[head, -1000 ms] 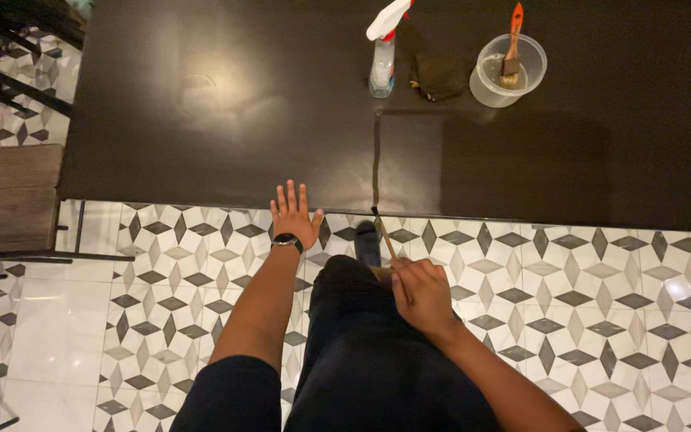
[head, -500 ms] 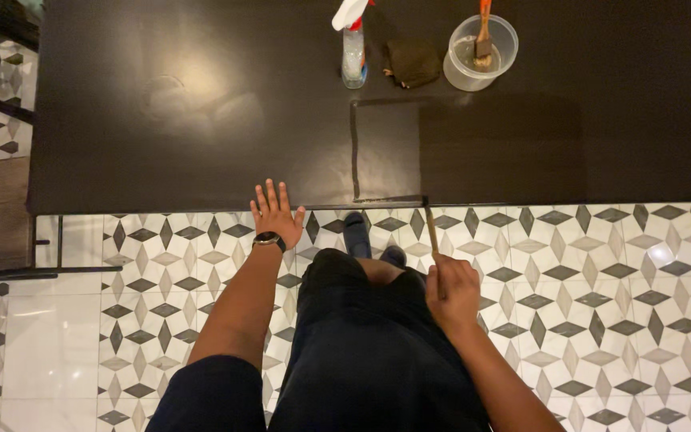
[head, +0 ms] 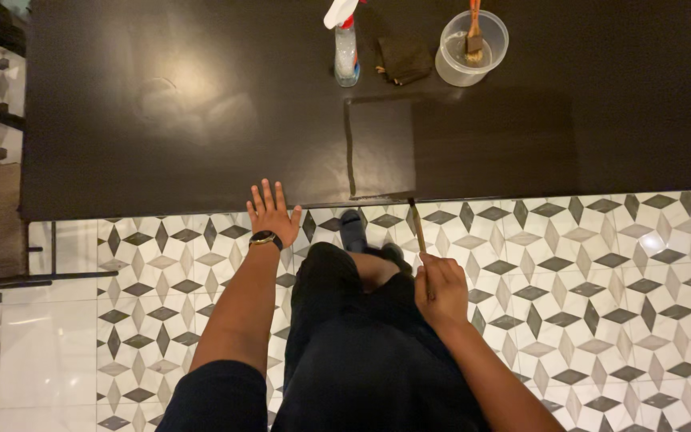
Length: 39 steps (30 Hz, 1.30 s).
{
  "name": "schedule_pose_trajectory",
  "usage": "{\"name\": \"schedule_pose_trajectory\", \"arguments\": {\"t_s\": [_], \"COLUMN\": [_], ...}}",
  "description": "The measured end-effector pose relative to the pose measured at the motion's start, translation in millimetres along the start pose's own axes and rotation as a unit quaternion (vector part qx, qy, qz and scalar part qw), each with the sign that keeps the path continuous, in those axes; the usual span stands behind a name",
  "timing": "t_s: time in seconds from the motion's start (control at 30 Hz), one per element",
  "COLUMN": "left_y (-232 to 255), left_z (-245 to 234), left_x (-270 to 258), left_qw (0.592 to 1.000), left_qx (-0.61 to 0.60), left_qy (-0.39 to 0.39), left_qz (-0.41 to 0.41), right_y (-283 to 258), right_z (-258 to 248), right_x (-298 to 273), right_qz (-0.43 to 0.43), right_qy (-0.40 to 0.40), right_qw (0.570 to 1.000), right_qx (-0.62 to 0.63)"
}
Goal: The person cleans a dark tabletop using a spray bottle, a paintbrush, and a cloth. They spray liquid onto the surface, scrub with the brush, and wipe with the cloth, repeating these steps across the table.
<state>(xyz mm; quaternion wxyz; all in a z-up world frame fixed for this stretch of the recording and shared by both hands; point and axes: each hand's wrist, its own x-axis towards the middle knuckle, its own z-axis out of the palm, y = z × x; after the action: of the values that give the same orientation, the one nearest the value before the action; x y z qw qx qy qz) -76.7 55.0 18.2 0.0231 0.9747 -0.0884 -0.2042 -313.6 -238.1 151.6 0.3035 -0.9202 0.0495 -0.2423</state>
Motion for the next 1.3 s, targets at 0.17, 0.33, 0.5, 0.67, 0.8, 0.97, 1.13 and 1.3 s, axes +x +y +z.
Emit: {"name": "schedule_pose_trajectory", "arguments": {"t_s": [0.17,0.33,0.5,0.67,0.8,0.97,1.13,1.3], "left_y": [-0.7,-0.1,1.5,1.5,-3.2,-28.5,-33.6,-28.6], "left_z": [0.9,-1.3,-11.7,-19.8,-25.0,-29.1,-34.6,-52.3], "left_x": [0.2,1.9,-1.2,-4.7,-7.4,-7.3,-9.3,-7.2], "left_qw": [1.000,1.000,0.999,0.998,0.998,0.992,0.989,0.984], "left_qx": [0.001,0.003,-0.002,0.000,-0.005,-0.034,-0.021,0.011], "left_qy": [0.001,-0.018,-0.041,-0.057,-0.059,-0.076,-0.094,-0.143], "left_qz": [-0.002,-0.003,0.002,0.009,0.031,0.094,0.112,0.105], "right_y": [-4.1,-6.1,-9.2,-21.9,-34.0,-46.7,-72.0,-83.0], "right_z": [10.7,16.3,17.3,34.0,50.4,61.9,75.4,89.0], "right_x": [-5.6,-5.3,-6.0,-14.8,-22.7,-22.2,-18.0,-19.0], "right_qz": [-0.005,-0.014,0.024,-0.019,-0.025,-0.004,-0.026,0.013], "right_qy": [-0.026,-0.017,0.005,-0.019,-0.032,0.024,-0.015,0.023], "right_qw": [1.000,1.000,0.999,0.999,0.997,1.000,0.999,0.999], "right_qx": [0.017,0.004,-0.034,0.023,0.058,0.003,0.046,0.025]}}
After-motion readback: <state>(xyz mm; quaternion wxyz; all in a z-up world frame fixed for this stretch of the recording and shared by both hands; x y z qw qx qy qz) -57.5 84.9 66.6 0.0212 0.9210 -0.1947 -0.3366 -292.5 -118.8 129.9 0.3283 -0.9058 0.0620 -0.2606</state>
